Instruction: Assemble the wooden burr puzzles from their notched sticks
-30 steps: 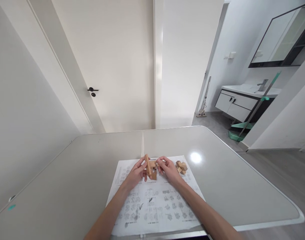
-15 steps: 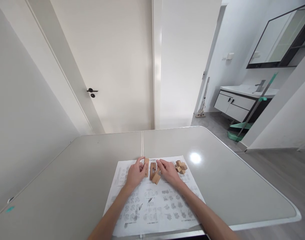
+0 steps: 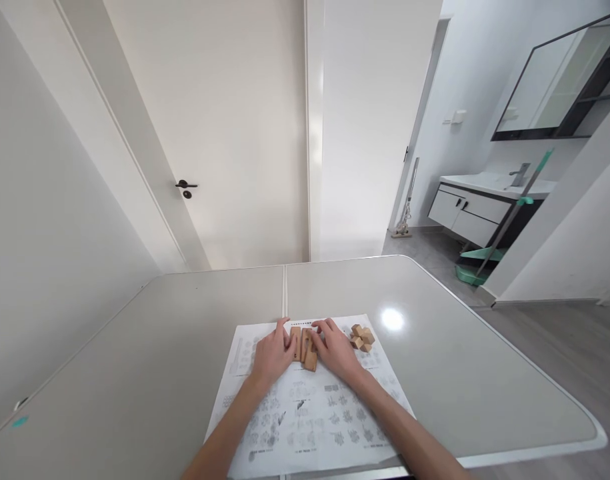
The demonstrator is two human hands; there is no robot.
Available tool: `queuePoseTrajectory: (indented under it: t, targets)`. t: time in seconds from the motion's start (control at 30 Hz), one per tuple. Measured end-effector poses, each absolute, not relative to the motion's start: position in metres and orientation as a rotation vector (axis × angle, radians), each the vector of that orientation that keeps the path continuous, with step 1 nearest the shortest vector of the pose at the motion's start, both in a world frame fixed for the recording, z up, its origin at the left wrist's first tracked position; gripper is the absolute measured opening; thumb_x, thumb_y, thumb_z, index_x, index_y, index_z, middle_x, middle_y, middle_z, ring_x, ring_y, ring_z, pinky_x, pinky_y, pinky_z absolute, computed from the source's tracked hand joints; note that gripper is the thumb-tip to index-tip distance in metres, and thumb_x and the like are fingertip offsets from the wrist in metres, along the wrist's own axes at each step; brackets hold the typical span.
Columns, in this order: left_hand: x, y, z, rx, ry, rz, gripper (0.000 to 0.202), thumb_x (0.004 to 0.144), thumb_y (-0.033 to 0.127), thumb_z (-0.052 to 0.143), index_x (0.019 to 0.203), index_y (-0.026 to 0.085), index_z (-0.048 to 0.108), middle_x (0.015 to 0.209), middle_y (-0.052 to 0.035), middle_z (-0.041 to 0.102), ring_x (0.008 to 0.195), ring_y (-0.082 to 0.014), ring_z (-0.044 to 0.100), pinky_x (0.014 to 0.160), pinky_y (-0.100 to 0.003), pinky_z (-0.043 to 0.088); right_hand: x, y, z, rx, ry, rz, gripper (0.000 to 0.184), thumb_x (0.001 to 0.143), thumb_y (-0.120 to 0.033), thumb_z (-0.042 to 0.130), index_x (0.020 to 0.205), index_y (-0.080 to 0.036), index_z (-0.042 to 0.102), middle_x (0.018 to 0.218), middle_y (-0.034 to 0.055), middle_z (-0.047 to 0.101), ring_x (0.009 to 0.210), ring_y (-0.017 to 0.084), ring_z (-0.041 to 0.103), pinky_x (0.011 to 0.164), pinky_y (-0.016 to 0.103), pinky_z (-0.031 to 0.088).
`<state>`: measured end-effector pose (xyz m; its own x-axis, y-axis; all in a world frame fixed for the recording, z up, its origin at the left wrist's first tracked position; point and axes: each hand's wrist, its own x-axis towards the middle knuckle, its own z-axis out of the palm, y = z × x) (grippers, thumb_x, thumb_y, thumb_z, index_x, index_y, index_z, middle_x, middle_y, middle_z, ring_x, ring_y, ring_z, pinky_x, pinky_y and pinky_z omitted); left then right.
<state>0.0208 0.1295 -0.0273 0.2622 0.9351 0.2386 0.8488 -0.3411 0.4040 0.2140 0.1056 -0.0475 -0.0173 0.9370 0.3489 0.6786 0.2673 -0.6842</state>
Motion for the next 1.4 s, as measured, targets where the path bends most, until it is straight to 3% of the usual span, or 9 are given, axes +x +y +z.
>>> queuePoseTrajectory:
  t: [0.1, 0.27, 0.33, 0.47, 0.57, 0.73, 0.9, 1.1, 1.4]
  targets:
    - [0.021, 0.129, -0.028, 2.388, 1.607, 0.793, 0.030, 0.098, 0.032, 0.047, 0.126, 0.024, 0.053, 0.091, -0.0005, 0.066, 0.078, -0.0192, 0.067, 0.066, -0.029, 0.048, 0.213, 0.106, -0.050, -1.477, -1.769, 0.412, 0.026, 0.104, -0.037, 0.043, 0.113, -0.023, 0.063, 0.113, 0.0079, 0.065, 0.079, 0.021, 0.070, 0.072, 0.032, 0.051]
    - [0.024, 0.126, -0.019, 2.488, 1.247, 0.958, 0.022, 0.099, 0.029, 0.050, 0.119, 0.024, 0.058, 0.122, -0.0086, 0.063, 0.116, -0.0251, 0.060, 0.102, -0.043, 0.047, 0.212, 0.105, -0.048, -1.375, -1.744, 0.468, 0.020, 0.101, -0.030, 0.046, 0.106, -0.023, 0.064, 0.108, 0.0066, 0.067, 0.087, 0.022, 0.069, 0.077, 0.033, 0.052]
    - [0.026, 0.123, -0.016, 2.518, 1.153, 0.887, 0.030, 0.095, 0.033, 0.058, 0.125, 0.026, 0.057, 0.133, -0.0096, 0.060, 0.127, -0.0280, 0.054, 0.109, -0.048, 0.042, 0.212, 0.106, -0.048, -1.312, -1.710, 0.520, 0.020, 0.100, -0.027, 0.046, 0.105, -0.023, 0.064, 0.108, 0.0072, 0.068, 0.090, 0.023, 0.068, 0.079, 0.034, 0.053]
    - [0.025, 0.120, -0.016, 2.566, 1.068, 0.737, 0.070, 0.079, 0.046, 0.078, 0.139, 0.027, 0.049, 0.145, -0.0116, 0.053, 0.139, -0.0350, 0.043, 0.117, -0.055, 0.033, 0.210, 0.108, -0.048, -1.188, -1.625, 0.738, 0.023, 0.098, -0.024, 0.042, 0.110, -0.021, 0.062, 0.095, 0.0064, 0.071, 0.083, 0.022, 0.069, 0.078, 0.036, 0.055]
    - [0.022, 0.122, -0.017, 2.586, 1.067, 0.686, 0.082, 0.071, 0.050, 0.083, 0.141, 0.028, 0.047, 0.143, -0.0107, 0.055, 0.138, -0.0361, 0.043, 0.119, -0.056, 0.030, 0.208, 0.108, -0.048, -1.167, -1.578, 0.858, 0.026, 0.099, -0.025, 0.040, 0.115, -0.021, 0.059, 0.090, 0.0055, 0.071, 0.078, 0.022, 0.070, 0.072, 0.035, 0.055]
    - [0.016, 0.129, -0.020, 2.566, 1.136, 0.704, 0.055, 0.082, 0.040, 0.074, 0.132, 0.028, 0.053, 0.136, -0.0087, 0.060, 0.129, -0.0312, 0.053, 0.111, -0.051, 0.040, 0.206, 0.105, -0.048, -1.170, -1.563, 0.835, 0.024, 0.095, -0.025, 0.048, 0.116, -0.021, 0.058, 0.100, 0.0072, 0.070, 0.084, 0.022, 0.069, 0.069, 0.033, 0.055]
    - [0.011, 0.134, -0.026, 2.570, 1.239, 0.772, 0.055, 0.081, 0.040, 0.075, 0.131, 0.026, 0.054, 0.130, -0.0092, 0.060, 0.123, -0.0306, 0.054, 0.105, -0.048, 0.045, 0.203, 0.104, -0.049, -1.165, -1.611, 0.743, 0.022, 0.095, -0.025, 0.047, 0.113, -0.021, 0.059, 0.108, 0.0082, 0.067, 0.084, 0.020, 0.067, 0.067, 0.031, 0.054]
    - [0.000, 0.146, -0.032, 2.549, 1.612, 0.818, 0.053, 0.086, 0.053, 0.068, 0.128, 0.023, 0.056, 0.122, -0.0109, 0.060, 0.116, -0.0318, 0.055, 0.101, -0.048, 0.045, 0.205, 0.104, -0.047, -1.192, -1.631, 0.654, 0.018, 0.096, -0.025, 0.046, 0.108, -0.023, 0.060, 0.106, 0.0069, 0.067, 0.086, 0.020, 0.066, 0.069, 0.031, 0.052]
    - [-0.022, 0.156, -0.035, 2.370, 2.266, 0.790, 0.052, 0.090, 0.054, 0.058, 0.122, 0.013, 0.058, 0.117, -0.0197, 0.059, 0.112, -0.0380, 0.052, 0.096, -0.052, 0.042, 0.205, 0.099, -0.042, -1.238, -1.672, 0.623, 0.017, 0.096, -0.024, 0.044, 0.103, -0.024, 0.060, 0.095, 0.0042, 0.068, 0.073, 0.019, 0.062, 0.065, 0.031, 0.048]
